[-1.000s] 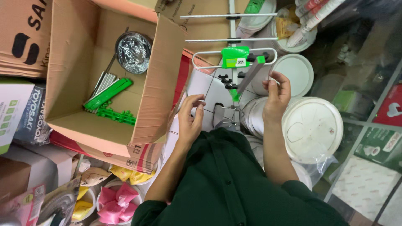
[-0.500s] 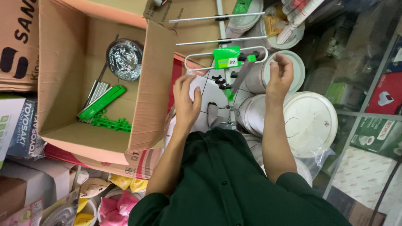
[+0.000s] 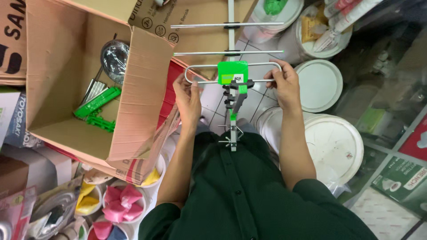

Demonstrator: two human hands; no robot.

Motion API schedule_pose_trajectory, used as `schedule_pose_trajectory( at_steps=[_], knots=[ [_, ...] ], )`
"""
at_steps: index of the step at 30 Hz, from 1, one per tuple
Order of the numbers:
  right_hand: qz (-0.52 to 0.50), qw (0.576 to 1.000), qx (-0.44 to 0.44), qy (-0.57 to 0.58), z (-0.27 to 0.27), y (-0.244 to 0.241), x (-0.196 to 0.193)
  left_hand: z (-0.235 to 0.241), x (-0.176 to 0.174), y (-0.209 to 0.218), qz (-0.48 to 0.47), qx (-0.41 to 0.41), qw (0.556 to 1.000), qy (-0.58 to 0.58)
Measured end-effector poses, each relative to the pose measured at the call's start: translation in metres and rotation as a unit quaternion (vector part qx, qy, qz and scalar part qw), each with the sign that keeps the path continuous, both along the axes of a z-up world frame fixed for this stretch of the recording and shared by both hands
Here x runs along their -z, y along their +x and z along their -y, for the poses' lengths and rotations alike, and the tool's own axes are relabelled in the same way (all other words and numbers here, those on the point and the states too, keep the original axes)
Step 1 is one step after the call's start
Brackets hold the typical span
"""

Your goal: The person assembles a television antenna by sliding aluminum rods through the central boom and securing the plastic driver unit and reflectors.

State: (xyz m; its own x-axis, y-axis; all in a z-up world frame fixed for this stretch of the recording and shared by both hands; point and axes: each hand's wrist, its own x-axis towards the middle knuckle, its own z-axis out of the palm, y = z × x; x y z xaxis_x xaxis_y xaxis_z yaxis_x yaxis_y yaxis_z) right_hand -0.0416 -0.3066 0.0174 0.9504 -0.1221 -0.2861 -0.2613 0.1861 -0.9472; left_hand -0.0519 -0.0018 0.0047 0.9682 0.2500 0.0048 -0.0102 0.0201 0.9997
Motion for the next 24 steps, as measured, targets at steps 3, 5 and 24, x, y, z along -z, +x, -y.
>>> schedule_pose_trajectory(
  at_steps=[3, 5, 24],
  knots=[
    [0.008, 0.999, -0.001, 0.038, 0.007, 0.003, 0.0, 0.006, 0.002, 0.001, -0.03, -0.017, 0.996, -0.08],
    [0.004, 0.999, -0.005, 0.051, 0.012, 0.0, 0.0, 0.007, 0.001, -0.001, -0.071, -0.017, 0.99, -0.121],
    [0.025, 1.0, 0.0, 0.017, 0.042, 0.116, 0.013, 0.004, -0.004, 0.007, -0.095, 0.009, 0.986, -0.138]
  ],
)
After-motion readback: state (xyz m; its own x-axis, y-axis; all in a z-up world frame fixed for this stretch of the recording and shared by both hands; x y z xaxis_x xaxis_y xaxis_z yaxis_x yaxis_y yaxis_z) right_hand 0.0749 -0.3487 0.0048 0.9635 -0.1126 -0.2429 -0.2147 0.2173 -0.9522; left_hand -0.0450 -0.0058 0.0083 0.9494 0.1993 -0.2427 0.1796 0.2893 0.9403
